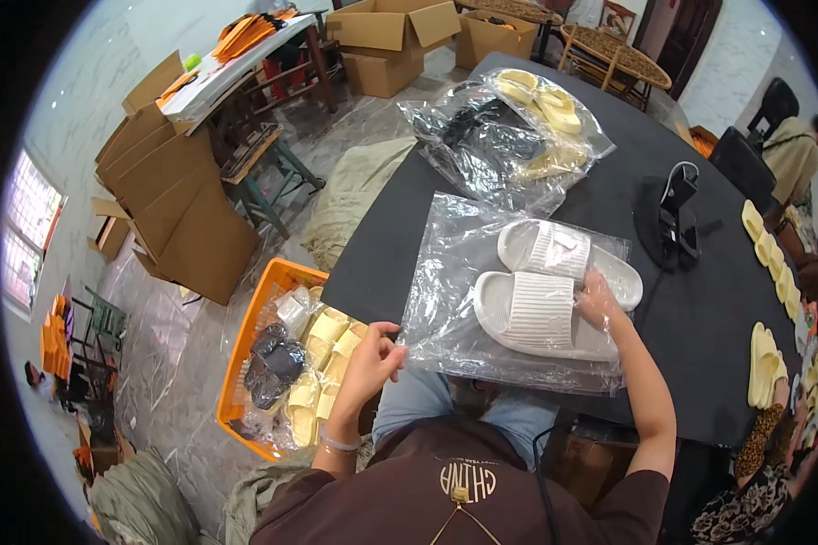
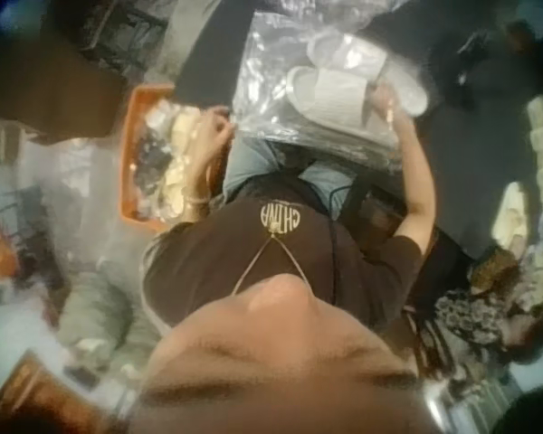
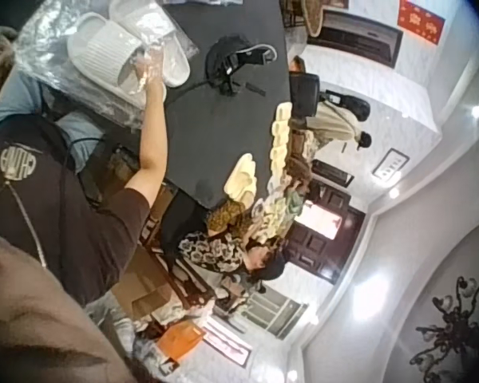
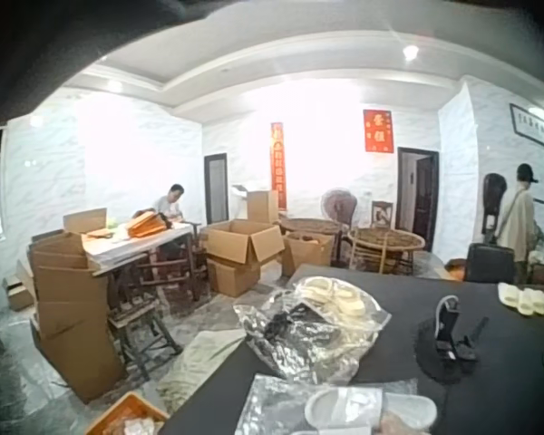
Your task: The person unpacks pairs of slippers from a large green sack and places them onto a table. They then place the slippers into clear plastic bags, one pair at a time, and seal them. The person handles white, yellow, and black slippers throughout the process.
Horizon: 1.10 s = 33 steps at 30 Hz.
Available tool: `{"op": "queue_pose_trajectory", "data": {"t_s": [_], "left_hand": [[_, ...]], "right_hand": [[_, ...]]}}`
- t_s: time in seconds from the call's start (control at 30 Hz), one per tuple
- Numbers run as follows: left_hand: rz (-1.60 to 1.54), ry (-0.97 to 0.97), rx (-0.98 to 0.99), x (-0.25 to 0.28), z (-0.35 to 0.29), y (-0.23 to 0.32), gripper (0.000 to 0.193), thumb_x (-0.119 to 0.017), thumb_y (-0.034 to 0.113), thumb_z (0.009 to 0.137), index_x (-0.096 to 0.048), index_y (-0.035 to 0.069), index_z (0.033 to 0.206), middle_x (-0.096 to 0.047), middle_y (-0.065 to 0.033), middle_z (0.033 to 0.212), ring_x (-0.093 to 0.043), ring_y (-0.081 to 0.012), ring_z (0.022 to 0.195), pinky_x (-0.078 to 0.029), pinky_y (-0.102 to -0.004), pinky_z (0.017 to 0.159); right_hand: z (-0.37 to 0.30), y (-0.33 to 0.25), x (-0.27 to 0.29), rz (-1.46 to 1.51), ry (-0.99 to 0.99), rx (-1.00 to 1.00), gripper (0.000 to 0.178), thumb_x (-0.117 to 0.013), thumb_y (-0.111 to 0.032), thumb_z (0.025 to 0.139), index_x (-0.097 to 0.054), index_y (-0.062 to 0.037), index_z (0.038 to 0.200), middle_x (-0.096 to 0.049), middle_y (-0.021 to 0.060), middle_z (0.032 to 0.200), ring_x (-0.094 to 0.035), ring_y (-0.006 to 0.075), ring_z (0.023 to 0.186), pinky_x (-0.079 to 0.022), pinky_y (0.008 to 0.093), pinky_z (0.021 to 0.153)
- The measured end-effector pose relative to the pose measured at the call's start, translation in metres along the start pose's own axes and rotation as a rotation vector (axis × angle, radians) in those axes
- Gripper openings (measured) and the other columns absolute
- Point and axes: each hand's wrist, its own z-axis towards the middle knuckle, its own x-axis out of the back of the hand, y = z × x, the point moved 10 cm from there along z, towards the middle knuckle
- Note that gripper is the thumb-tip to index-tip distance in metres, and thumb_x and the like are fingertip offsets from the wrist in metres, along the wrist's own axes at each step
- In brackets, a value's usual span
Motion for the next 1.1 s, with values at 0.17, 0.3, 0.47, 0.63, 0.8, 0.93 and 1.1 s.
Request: {"op": "queue_pose_trajectory", "data": {"t_s": [0.17, 0.3, 0.47, 0.63, 0.8, 0.93, 1.1], "left_hand": [[0.576, 0.065, -0.129, 0.003, -0.001, 0.027, 0.034, -0.063, 0.006, 0.083, -0.048, 0.0, 0.112, -0.06, -0.0105, 0.074, -0.06, -0.0217, 0.062, -0.047, -0.0302, 0.057], [0.811, 0.21, -0.537, -0.012, 0.007, 0.109, 0.037, -0.064, 0.011, 0.084, -0.049, 0.003, 0.117, -0.059, -0.0142, 0.106, -0.058, -0.0275, 0.096, -0.046, -0.0339, 0.077], [1.063, 0.157, -0.8, -0.063, 0.071, 0.105, 0.049, -0.053, 0.028, 0.092, -0.043, 0.007, 0.135, -0.044, -0.0095, 0.14, -0.039, -0.0262, 0.131, -0.032, -0.0424, 0.105], [1.116, 0.011, -0.636, -0.073, 0.095, 0.061, 0.056, -0.037, 0.042, 0.097, -0.036, 0.009, 0.142, -0.033, -0.0065, 0.149, -0.028, -0.0232, 0.138, -0.021, -0.0451, 0.112], [1.111, 0.017, -0.645, -0.073, 0.092, 0.063, 0.062, -0.042, 0.049, 0.093, -0.036, 0.011, 0.142, -0.032, -0.0071, 0.149, -0.027, -0.0228, 0.139, -0.019, -0.0439, 0.112], [1.099, -0.005, -0.634, -0.076, 0.089, 0.069, 0.077, -0.046, 0.061, 0.086, -0.034, 0.011, 0.143, -0.03, -0.0094, 0.15, -0.026, -0.0242, 0.139, -0.018, -0.045, 0.112], [1.14, -0.05, -0.619, -0.079, 0.086, 0.069, 0.096, -0.05, 0.074, 0.074, -0.033, 0.011, 0.144, -0.025, -0.014, 0.151, -0.021, -0.028, 0.141, -0.014, -0.0471, 0.113]], "right_hand": [[0.0, 0.007, 0.0, -0.067, 0.077, -0.014, 0.041, -0.058, -0.018, 0.08, -0.058, -0.0016, 0.117, -0.055, 0.0241, 0.12, -0.047, 0.0399, 0.115, -0.037, 0.0421, 0.1], [0.005, 0.016, -0.006, 0.109, 0.055, 0.013, 0.043, -0.061, -0.019, 0.078, -0.058, -0.0013, 0.117, -0.056, 0.0228, 0.118, -0.048, 0.0391, 0.114, -0.038, 0.0416, 0.099], [0.004, 0.001, -0.001, 0.078, 0.026, 0.064, 0.041, -0.061, -0.017, 0.075, -0.061, -0.0022, 0.113, -0.06, 0.0209, 0.112, -0.051, 0.04, 0.11, -0.04, 0.041, 0.097], [-0.042, -0.049, 0.069, -0.29, 0.232, 0.381, 0.044, -0.058, -0.002, 0.066, -0.066, -0.0093, 0.109, -0.062, 0.0191, 0.111, -0.051, 0.0384, 0.113, -0.035, 0.0448, 0.101], [-0.098, -0.005, 0.159, -0.57, 0.303, 0.054, 0.04, -0.057, 0.001, 0.066, -0.063, 0.0012, 0.106, -0.06, 0.0216, 0.111, -0.049, 0.0404, 0.111, -0.035, 0.0459, 0.1], [-0.157, -0.004, 0.255, -0.652, 0.706, -0.071, 0.037, -0.053, -0.002, 0.074, -0.058, 0.0031, 0.11, -0.058, 0.0239, 0.11, -0.051, 0.0409, 0.106, -0.037, 0.0447, 0.097], [-0.17, -0.048, 0.296, -0.001, 1.057, -0.026, 0.029, -0.05, -0.011, 0.086, -0.056, 0.0024, 0.112, -0.061, 0.0162, 0.108, -0.054, 0.0292, 0.106, -0.039, 0.0374, 0.094]]}}
